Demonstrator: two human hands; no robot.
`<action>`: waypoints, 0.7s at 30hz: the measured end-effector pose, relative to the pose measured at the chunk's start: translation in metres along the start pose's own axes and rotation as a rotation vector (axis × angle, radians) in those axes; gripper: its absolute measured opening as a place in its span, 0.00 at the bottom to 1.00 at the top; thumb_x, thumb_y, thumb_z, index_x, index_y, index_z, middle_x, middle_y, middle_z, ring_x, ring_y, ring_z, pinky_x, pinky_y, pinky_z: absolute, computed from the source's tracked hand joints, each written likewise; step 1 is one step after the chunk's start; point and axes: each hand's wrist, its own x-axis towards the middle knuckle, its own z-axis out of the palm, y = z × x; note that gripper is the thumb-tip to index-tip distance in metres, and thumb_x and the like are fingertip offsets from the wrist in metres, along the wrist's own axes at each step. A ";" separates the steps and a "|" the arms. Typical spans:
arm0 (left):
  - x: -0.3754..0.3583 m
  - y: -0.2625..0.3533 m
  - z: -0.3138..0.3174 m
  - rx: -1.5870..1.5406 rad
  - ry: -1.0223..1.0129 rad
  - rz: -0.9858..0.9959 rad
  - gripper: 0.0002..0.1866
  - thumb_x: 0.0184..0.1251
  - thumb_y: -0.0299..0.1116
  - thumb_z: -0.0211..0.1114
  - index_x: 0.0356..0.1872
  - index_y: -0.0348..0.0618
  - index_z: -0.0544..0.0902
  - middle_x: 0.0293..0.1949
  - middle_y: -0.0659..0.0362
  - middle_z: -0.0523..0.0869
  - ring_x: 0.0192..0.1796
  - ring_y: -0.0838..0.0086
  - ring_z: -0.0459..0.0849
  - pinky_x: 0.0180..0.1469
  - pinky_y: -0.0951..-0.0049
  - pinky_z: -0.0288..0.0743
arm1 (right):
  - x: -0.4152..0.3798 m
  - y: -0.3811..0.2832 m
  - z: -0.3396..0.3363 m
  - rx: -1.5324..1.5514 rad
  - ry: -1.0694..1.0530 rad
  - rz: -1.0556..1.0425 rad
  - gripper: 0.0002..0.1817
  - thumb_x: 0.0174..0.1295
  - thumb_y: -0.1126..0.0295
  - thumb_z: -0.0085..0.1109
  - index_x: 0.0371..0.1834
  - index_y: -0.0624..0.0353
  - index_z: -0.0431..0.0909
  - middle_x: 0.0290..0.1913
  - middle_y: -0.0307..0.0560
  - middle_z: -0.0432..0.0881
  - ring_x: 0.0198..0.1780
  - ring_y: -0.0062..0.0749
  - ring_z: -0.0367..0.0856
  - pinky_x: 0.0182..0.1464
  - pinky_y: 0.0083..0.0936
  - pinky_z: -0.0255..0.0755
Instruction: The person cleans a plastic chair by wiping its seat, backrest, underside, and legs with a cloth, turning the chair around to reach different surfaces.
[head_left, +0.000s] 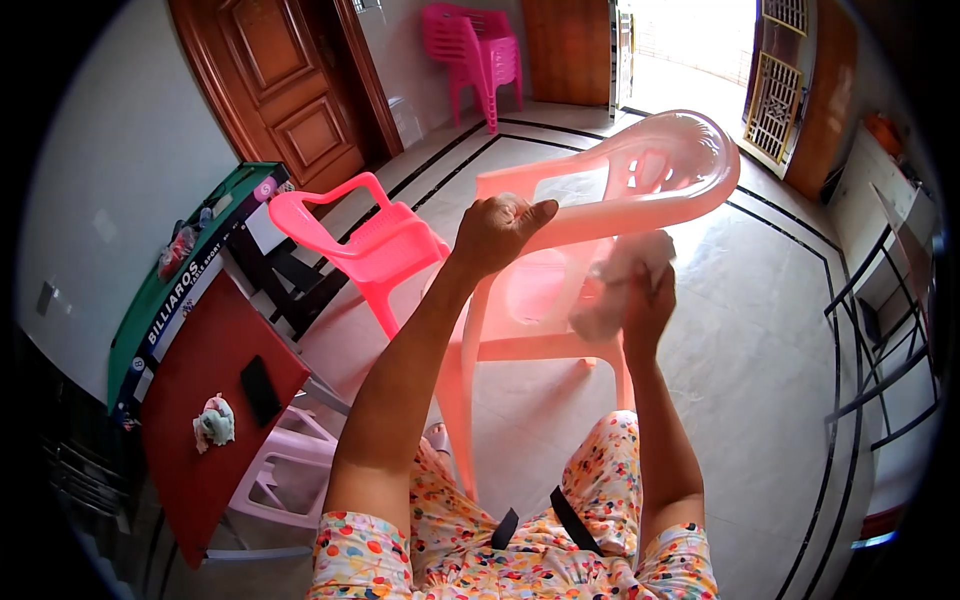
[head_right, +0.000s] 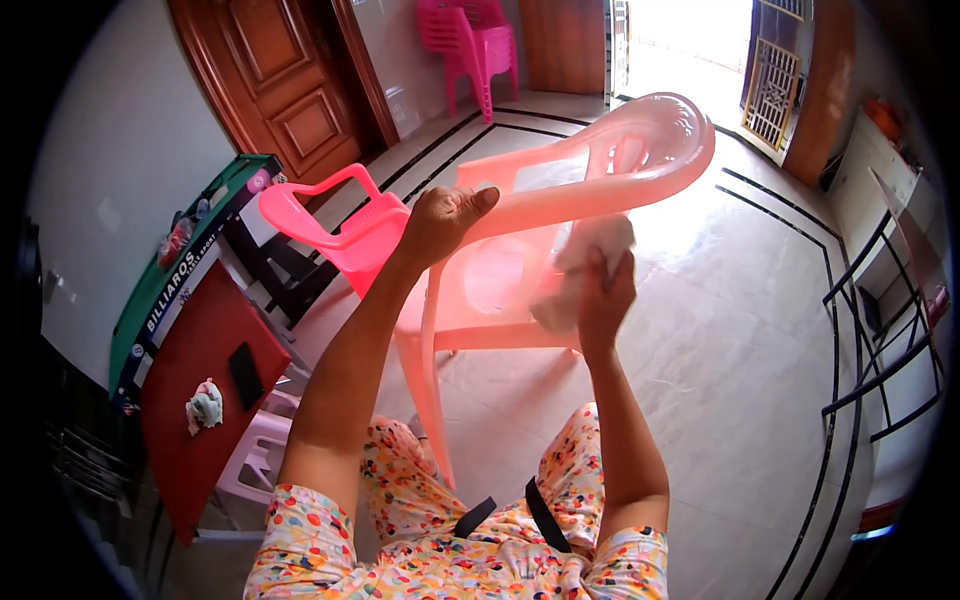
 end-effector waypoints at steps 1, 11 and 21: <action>-0.001 0.001 0.000 0.000 0.005 0.017 0.36 0.60 0.63 0.50 0.10 0.37 0.69 0.11 0.53 0.68 0.16 0.66 0.67 0.22 0.62 0.61 | 0.005 -0.002 0.013 -0.014 0.001 -0.030 0.16 0.62 0.65 0.51 0.48 0.66 0.69 0.41 0.51 0.77 0.42 0.33 0.74 0.46 0.26 0.67; 0.002 0.000 0.000 -0.010 0.003 0.026 0.35 0.59 0.63 0.50 0.10 0.36 0.69 0.10 0.52 0.67 0.15 0.65 0.67 0.22 0.62 0.60 | -0.056 0.032 0.004 -0.575 -0.602 -0.086 0.12 0.51 0.78 0.51 0.41 0.60 0.70 0.34 0.58 0.75 0.37 0.56 0.74 0.38 0.44 0.68; 0.001 0.001 0.001 -0.012 0.012 0.017 0.36 0.60 0.62 0.50 0.09 0.37 0.67 0.08 0.54 0.64 0.15 0.65 0.64 0.21 0.62 0.59 | -0.049 0.046 -0.052 0.328 -0.426 0.621 0.12 0.59 0.69 0.57 0.43 0.64 0.76 0.38 0.39 0.79 0.37 0.20 0.76 0.39 0.19 0.73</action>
